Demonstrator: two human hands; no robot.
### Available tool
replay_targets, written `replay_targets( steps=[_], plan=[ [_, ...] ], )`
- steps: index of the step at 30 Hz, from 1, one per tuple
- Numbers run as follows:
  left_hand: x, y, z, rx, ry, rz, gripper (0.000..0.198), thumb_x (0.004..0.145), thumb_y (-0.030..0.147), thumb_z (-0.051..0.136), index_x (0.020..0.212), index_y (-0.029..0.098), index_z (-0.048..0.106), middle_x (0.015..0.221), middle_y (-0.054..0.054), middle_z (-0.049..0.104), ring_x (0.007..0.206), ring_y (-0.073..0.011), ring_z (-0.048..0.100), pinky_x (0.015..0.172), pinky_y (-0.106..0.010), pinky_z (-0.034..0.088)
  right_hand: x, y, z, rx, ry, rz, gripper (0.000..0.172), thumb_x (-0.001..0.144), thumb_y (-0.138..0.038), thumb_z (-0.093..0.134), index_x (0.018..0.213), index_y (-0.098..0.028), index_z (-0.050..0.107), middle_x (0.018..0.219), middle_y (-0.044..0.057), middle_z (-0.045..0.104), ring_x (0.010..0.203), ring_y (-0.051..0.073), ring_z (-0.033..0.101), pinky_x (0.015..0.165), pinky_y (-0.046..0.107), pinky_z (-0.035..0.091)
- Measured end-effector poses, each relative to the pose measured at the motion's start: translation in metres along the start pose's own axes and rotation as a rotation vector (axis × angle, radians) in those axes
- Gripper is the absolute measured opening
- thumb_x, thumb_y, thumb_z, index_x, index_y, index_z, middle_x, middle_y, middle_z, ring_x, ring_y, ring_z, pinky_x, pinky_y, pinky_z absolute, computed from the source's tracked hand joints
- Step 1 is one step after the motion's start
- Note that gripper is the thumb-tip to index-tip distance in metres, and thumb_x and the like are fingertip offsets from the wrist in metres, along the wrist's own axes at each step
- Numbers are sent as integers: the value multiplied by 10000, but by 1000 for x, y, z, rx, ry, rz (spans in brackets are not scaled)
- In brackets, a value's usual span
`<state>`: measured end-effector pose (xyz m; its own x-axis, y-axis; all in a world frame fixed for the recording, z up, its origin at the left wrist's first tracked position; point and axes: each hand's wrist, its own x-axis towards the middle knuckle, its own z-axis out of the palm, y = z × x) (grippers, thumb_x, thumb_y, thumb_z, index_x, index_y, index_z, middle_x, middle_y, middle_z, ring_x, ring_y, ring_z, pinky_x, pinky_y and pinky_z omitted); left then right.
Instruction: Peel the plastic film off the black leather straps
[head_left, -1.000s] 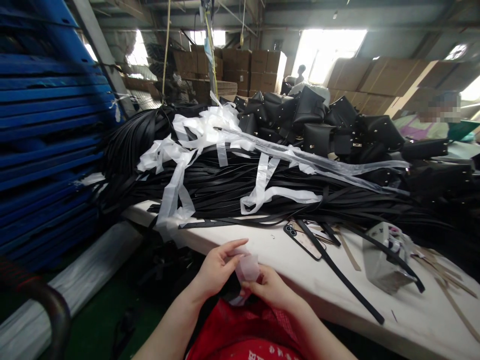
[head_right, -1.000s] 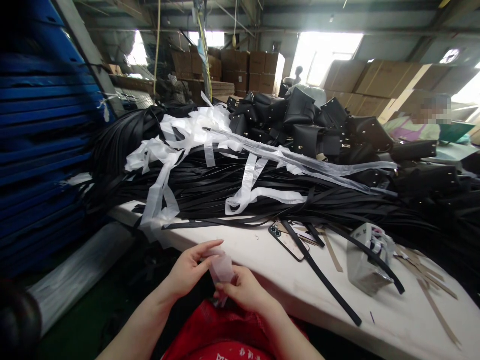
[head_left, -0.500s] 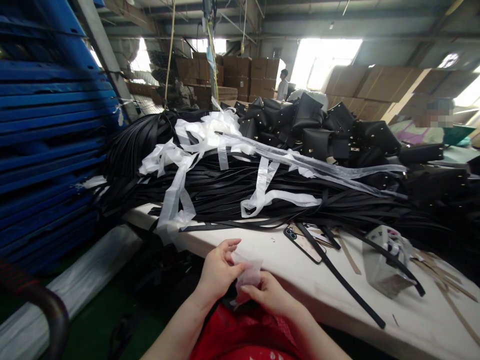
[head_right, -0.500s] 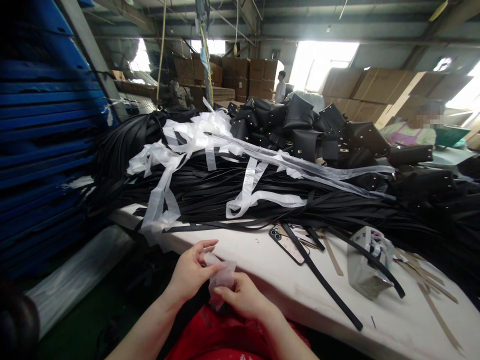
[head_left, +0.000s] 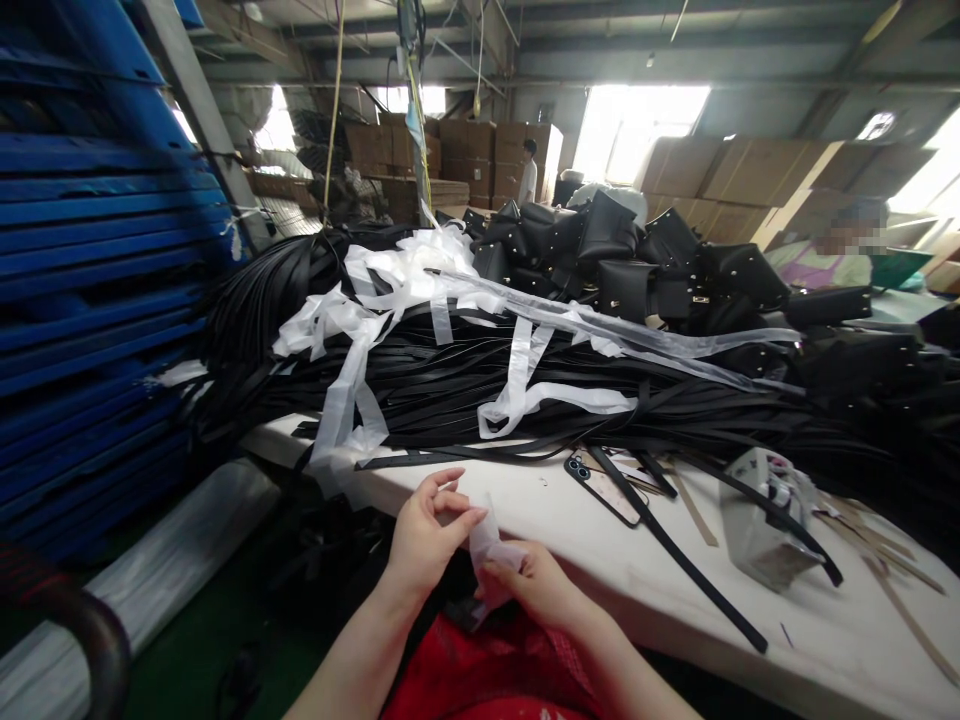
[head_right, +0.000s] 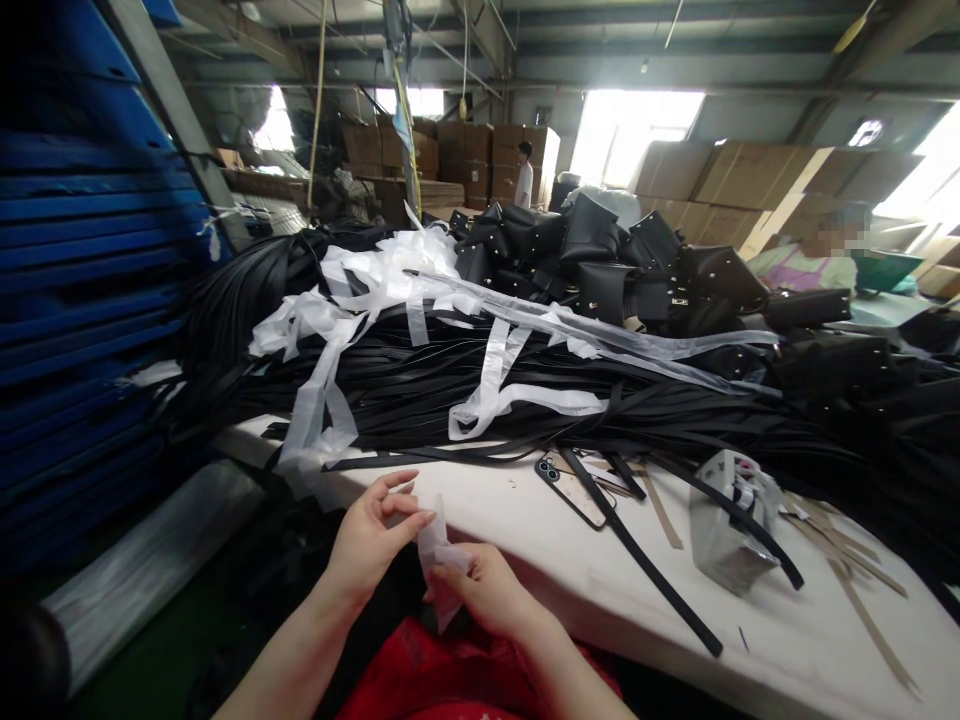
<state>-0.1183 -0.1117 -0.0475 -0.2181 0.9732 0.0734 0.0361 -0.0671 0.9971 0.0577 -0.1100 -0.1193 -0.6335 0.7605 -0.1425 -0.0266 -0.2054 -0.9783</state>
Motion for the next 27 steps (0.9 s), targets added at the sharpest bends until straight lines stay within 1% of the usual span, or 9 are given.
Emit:
replay_targets(
  steps=[5, 7, 9, 11, 15, 19, 22, 24, 27],
  plan=[
    [1, 1, 6, -72, 47, 8, 489, 642, 291, 822, 1019, 177, 534, 552, 94, 591, 626, -153, 610, 1082, -452, 370, 1, 0, 2, 3, -4, -1, 436, 839, -557, 643, 851, -123, 679, 783, 85, 738, 672, 203, 679, 637, 307, 524],
    [3, -1, 5, -53, 46, -3, 517, 659, 335, 807, 1071, 177, 537, 681, 37, 657, 749, -187, 649, 1049, -458, 402, 2, -1, 1, -12, 26, -15, 435, 847, -558, 633, 854, -126, 682, 775, 85, 736, 661, 199, 673, 636, 303, 515],
    [5, -3, 2, 43, 6, -9, 517, 669, 379, 786, 1098, 174, 582, 977, -82, 707, 996, -259, 645, 1023, -467, 422, 2, -2, -1, -52, 73, -37, 438, 861, -562, 609, 844, -131, 687, 766, 82, 732, 653, 193, 663, 634, 296, 502],
    [5, -4, -1, 190, -89, 25, 386, 694, 386, 753, 1009, 177, 673, 1169, -134, 669, 1124, -305, 595, 1014, -466, 426, 3, -3, -3, -97, 109, -55, 447, 874, -567, 586, 824, -135, 689, 752, 77, 723, 637, 185, 645, 623, 288, 486],
    [2, -6, 0, 271, -258, 79, 165, 781, 332, 656, 730, 194, 732, 836, -72, 735, 844, -253, 666, 938, -429, 476, 5, -5, -7, -173, 126, -91, 423, 886, -541, 576, 794, -141, 677, 729, 53, 694, 628, 169, 602, 605, 268, 452],
    [1, -9, 9, 199, -184, 127, 183, 740, 309, 709, 593, 201, 690, 687, -26, 716, 714, -209, 662, 1025, -426, 433, 4, -9, -8, -245, 97, -168, 365, 922, -484, 548, 838, -150, 668, 791, 37, 674, 719, 168, 590, 686, 274, 454],
    [0, -11, 12, 182, -145, 117, 166, 716, 292, 732, 596, 197, 668, 691, -33, 708, 718, -220, 664, 954, -427, 484, 3, -12, -8, -229, 76, -189, 386, 948, -489, 503, 869, -150, 668, 817, 46, 679, 737, 170, 600, 703, 279, 467],
    [-2, -10, 11, 231, -63, 168, 123, 726, 298, 745, 714, 193, 682, 814, -55, 716, 809, -241, 665, 912, -429, 500, 2, -13, -9, -167, 70, -158, 435, 950, -523, 480, 851, -145, 671, 781, 53, 682, 692, 169, 611, 671, 279, 478],
    [-9, -7, 8, 359, 93, 382, 116, 786, 288, 724, 847, 207, 668, 1049, -85, 669, 1016, -257, 624, 948, -425, 477, 3, -14, -12, -100, 74, -114, 490, 934, -573, 476, 813, -140, 672, 736, 55, 675, 633, 164, 608, 625, 276, 485]
  ],
)
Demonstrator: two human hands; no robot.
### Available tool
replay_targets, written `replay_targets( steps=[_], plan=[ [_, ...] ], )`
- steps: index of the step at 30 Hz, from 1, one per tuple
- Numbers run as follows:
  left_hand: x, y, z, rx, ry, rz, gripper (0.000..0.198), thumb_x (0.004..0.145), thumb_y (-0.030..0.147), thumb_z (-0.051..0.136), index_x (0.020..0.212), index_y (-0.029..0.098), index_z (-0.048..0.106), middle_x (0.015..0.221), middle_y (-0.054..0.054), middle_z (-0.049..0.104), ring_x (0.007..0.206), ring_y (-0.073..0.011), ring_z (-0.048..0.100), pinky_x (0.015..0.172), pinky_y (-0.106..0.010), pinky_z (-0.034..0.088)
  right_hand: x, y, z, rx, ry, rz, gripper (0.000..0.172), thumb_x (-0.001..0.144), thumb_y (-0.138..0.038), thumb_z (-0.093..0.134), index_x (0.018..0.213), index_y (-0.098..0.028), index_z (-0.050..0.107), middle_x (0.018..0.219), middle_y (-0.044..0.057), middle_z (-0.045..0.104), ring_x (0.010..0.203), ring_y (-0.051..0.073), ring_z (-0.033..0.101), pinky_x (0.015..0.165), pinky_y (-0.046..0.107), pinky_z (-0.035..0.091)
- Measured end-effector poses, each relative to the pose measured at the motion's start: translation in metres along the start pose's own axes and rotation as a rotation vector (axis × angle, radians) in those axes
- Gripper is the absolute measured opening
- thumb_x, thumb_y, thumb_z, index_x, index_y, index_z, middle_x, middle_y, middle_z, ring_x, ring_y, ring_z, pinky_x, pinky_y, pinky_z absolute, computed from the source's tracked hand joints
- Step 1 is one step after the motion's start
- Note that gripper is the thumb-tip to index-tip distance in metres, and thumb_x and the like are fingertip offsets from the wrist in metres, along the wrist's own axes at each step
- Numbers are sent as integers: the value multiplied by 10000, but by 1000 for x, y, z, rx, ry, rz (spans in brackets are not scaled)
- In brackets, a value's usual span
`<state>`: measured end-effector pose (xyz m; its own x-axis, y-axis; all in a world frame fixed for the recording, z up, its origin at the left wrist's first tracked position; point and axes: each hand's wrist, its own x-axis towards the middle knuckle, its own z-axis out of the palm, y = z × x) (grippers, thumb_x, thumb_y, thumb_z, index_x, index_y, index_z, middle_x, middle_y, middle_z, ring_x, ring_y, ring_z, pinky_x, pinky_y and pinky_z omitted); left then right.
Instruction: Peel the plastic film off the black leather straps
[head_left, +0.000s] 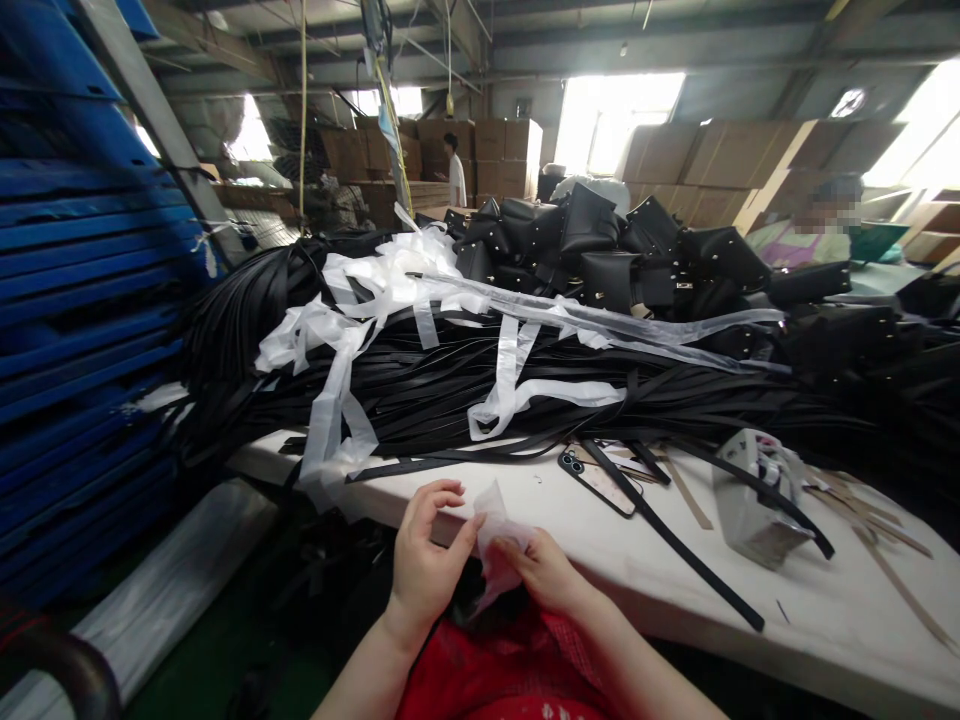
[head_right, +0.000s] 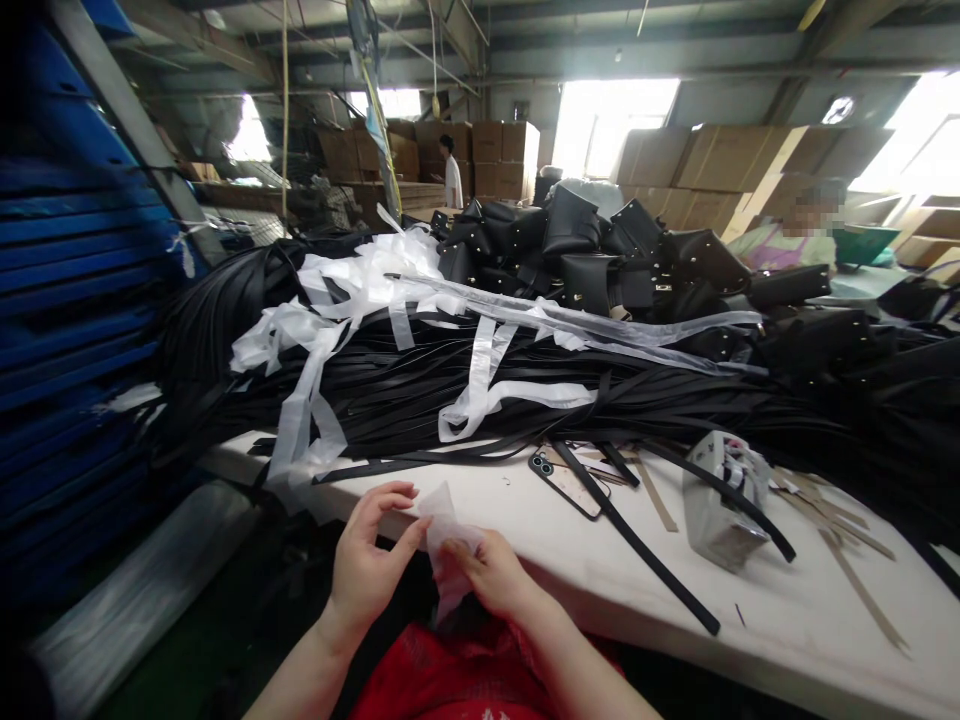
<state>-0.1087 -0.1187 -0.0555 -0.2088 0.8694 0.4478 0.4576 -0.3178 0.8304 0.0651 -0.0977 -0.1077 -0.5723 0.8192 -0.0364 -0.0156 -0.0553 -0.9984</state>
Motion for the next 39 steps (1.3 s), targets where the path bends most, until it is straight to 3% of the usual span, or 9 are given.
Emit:
replay_targets(
  steps=[3, 7, 10, 18, 21, 24, 28, 34, 39],
  plan=[
    [-7, 3, -4, 22, -89, 79, 75, 850, 282, 659, 808, 225, 683, 1202, -92, 604, 1154, -257, 574, 1018, -426, 453, 1, 1, -4, -23, 16, -14, 467, 930, -570, 488, 867, -149, 679, 778, 49, 676, 675, 167, 606, 647, 277, 486],
    [-15, 2, 1, -51, -352, -92, 244, 827, 296, 668, 1066, 267, 709, 1422, -105, 494, 1295, -294, 498, 1092, -482, 408, 1, 6, -7, -196, 38, -112, 436, 936, -532, 489, 816, -154, 669, 731, 24, 634, 663, 153, 553, 630, 257, 444],
    [-19, 2, 8, -85, -455, -190, 288, 794, 297, 689, 1078, 272, 732, 1329, -111, 591, 1257, -307, 537, 1081, -487, 421, 0, 11, -6, -244, 26, -142, 363, 928, -453, 519, 787, -155, 670, 733, 22, 646, 674, 156, 567, 650, 257, 440],
    [-23, 7, 22, -199, -276, -257, 172, 760, 303, 713, 611, 216, 717, 832, -68, 728, 833, -241, 699, 822, -359, 561, -2, 7, 3, -162, -6, -57, 216, 872, -320, 563, 776, -156, 666, 729, 17, 658, 644, 149, 572, 598, 238, 441],
    [-23, 8, 21, -225, -297, -265, 196, 726, 266, 736, 550, 210, 671, 895, -81, 733, 895, -255, 696, 852, -365, 555, -3, 9, 7, -110, 6, -33, 240, 857, -347, 583, 748, -150, 667, 698, 12, 645, 611, 139, 550, 569, 233, 429],
    [-22, 6, 13, -172, -301, -200, 76, 715, 272, 763, 711, 212, 717, 1227, -114, 657, 1144, -300, 613, 987, -419, 492, -4, 9, 8, -115, 68, -26, 285, 853, -413, 609, 762, -153, 682, 696, 17, 655, 620, 149, 560, 574, 239, 441],
    [-13, 0, 0, -64, -56, -76, 310, 795, 338, 712, 1064, 203, 639, 1365, -146, 548, 1232, -295, 547, 1073, -497, 409, -3, 4, 5, -139, 70, -6, 372, 903, -487, 541, 769, -165, 671, 683, 21, 665, 597, 158, 582, 578, 254, 458],
    [-1, -3, -2, 3, -308, -125, 153, 830, 333, 643, 842, 226, 751, 877, -40, 763, 872, -240, 693, 1080, -518, 411, -3, 2, 4, -428, 71, -82, 269, 900, -275, 535, 681, -169, 650, 671, 9, 658, 621, 152, 577, 610, 245, 427],
    [-3, 0, 3, -102, -218, -118, 170, 765, 296, 690, 612, 223, 689, 664, 8, 727, 681, -200, 687, 1054, -498, 454, -6, 2, 6, -385, 68, -93, 167, 863, -184, 528, 804, -173, 683, 767, 14, 687, 682, 155, 595, 668, 247, 464]
  ],
)
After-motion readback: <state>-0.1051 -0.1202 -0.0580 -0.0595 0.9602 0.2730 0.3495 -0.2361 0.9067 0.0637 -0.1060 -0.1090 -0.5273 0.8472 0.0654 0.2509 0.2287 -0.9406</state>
